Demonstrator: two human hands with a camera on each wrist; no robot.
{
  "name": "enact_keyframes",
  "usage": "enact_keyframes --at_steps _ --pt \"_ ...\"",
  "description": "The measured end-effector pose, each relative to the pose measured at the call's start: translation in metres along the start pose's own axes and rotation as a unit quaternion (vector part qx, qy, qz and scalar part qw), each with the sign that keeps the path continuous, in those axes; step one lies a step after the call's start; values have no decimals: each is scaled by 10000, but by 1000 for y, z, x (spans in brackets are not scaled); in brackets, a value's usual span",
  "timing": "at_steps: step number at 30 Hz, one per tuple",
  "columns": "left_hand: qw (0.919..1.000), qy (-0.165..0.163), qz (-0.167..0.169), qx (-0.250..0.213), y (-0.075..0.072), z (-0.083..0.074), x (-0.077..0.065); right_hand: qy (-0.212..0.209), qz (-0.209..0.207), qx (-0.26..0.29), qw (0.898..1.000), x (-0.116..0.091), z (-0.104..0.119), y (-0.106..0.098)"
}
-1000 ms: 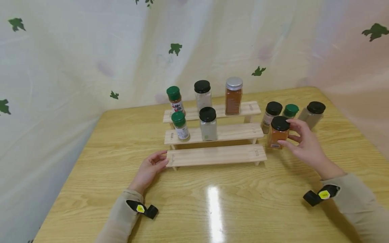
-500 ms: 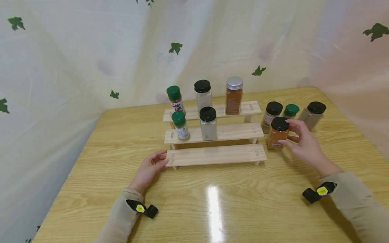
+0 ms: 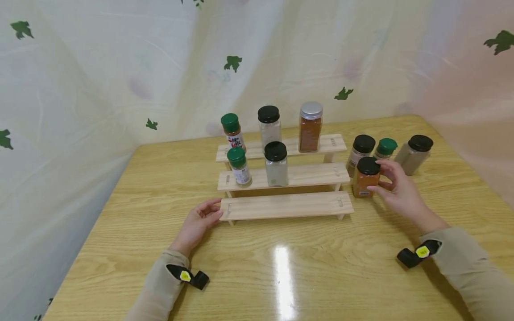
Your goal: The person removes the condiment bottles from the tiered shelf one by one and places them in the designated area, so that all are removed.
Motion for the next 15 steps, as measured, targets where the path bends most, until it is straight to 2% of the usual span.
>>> enact_keyframes --at_steps 9,15 --pt "10000 16 -12 15 0 0 1 -232 -16 470 9986 2 -5 -2" --pt "10000 1 -8 53 0 1 2 -286 55 447 9986 3 -8 -5"
Point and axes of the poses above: each hand's wrist, its own x-axis towards the middle knuckle, its own y-axis out of the palm, z = x × y, the point moved 2 cm from there along x, towards the middle knuckle, and after that the axes turned 9 degrees about -y, right-handed, at the moved point
